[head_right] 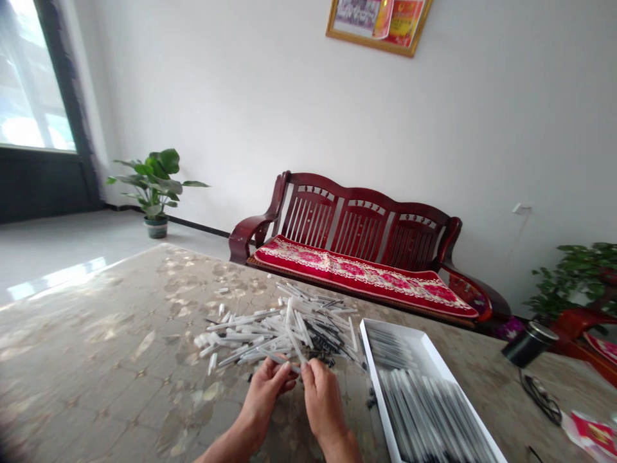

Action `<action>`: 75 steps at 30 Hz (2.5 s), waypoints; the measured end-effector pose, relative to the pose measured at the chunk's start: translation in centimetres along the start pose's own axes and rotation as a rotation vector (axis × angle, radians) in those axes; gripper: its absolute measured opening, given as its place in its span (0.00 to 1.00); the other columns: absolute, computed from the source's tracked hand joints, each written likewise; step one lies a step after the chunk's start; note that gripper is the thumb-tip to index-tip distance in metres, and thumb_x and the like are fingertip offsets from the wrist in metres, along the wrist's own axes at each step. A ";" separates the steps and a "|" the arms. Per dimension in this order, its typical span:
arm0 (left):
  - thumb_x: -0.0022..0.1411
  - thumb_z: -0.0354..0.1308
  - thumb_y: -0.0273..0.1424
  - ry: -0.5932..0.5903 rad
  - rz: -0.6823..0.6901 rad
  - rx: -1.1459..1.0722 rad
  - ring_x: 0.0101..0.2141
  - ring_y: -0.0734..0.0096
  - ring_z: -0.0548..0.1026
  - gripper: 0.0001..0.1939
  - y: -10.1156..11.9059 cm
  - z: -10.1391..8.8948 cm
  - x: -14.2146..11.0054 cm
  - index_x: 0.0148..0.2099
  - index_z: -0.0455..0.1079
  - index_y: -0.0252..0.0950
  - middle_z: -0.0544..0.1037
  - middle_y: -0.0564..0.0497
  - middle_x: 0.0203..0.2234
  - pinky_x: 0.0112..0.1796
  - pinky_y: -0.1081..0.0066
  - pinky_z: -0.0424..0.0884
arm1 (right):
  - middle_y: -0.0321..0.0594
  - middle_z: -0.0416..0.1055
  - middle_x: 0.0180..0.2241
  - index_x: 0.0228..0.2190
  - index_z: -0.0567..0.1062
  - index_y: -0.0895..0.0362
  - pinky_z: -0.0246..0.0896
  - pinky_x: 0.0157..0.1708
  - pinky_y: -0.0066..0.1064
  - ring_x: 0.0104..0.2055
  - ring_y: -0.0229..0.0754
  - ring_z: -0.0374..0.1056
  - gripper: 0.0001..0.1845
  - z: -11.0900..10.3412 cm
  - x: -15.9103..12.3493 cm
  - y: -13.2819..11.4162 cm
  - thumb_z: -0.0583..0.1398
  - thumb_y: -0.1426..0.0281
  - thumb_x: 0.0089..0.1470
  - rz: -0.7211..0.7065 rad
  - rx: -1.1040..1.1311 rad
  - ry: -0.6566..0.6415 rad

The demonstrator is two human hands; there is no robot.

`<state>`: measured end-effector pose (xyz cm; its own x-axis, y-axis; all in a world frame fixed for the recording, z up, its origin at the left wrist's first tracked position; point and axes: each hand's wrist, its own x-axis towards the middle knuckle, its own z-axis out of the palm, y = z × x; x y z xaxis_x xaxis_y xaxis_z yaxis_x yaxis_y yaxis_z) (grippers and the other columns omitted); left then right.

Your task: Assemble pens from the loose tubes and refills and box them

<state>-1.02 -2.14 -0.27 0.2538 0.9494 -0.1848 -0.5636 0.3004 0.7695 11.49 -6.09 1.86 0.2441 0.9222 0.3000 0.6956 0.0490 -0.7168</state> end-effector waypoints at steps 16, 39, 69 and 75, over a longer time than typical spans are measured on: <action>0.39 0.73 0.46 -0.015 0.026 0.039 0.25 0.71 0.76 0.24 0.1 0.0 0.0 0.31 0.69 0.36 0.78 0.54 0.22 0.29 0.74 0.71 | 0.38 0.73 0.24 0.25 0.70 0.53 0.56 0.27 0.28 0.27 0.40 0.68 0.24 0.4 -0.4 0.0 0.51 0.50 0.60 0.023 0.028 -0.015; 0.52 0.66 0.46 -0.087 0.090 0.115 0.31 0.69 0.74 0.18 1.4 0.3 -0.8 0.37 0.72 0.37 0.77 0.53 0.29 0.37 0.70 0.72 | 0.35 0.70 0.18 0.25 0.70 0.57 0.40 0.10 0.20 0.13 0.31 0.60 0.31 0.4 -0.6 -0.2 0.56 0.40 0.48 0.680 0.716 -0.295; 0.55 0.57 0.49 0.223 0.312 0.573 0.49 0.50 0.75 0.22 1.3 -2.7 1.9 0.41 0.78 0.38 0.82 0.43 0.43 0.55 0.57 0.64 | 0.37 0.75 0.46 0.42 0.80 0.47 0.59 0.41 0.25 0.47 0.40 0.71 0.17 -0.8 10.0 2.7 0.55 0.74 0.59 0.007 -0.578 -0.220; 0.53 0.59 0.47 0.255 0.316 0.578 0.48 0.48 0.76 0.20 0.9 -2.7 2.0 0.40 0.78 0.38 0.82 0.43 0.42 0.51 0.57 0.68 | 0.38 0.75 0.43 0.42 0.81 0.47 0.58 0.40 0.26 0.47 0.41 0.71 0.18 -0.3 10.9 2.7 0.58 0.76 0.55 -0.033 -0.631 -0.322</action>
<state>-3.16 0.23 -1.63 -0.0849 0.9962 0.0185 -0.0544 -0.0232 0.9982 16.25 3.99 3.43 0.0719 0.9964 0.0448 0.9816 -0.0627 -0.1802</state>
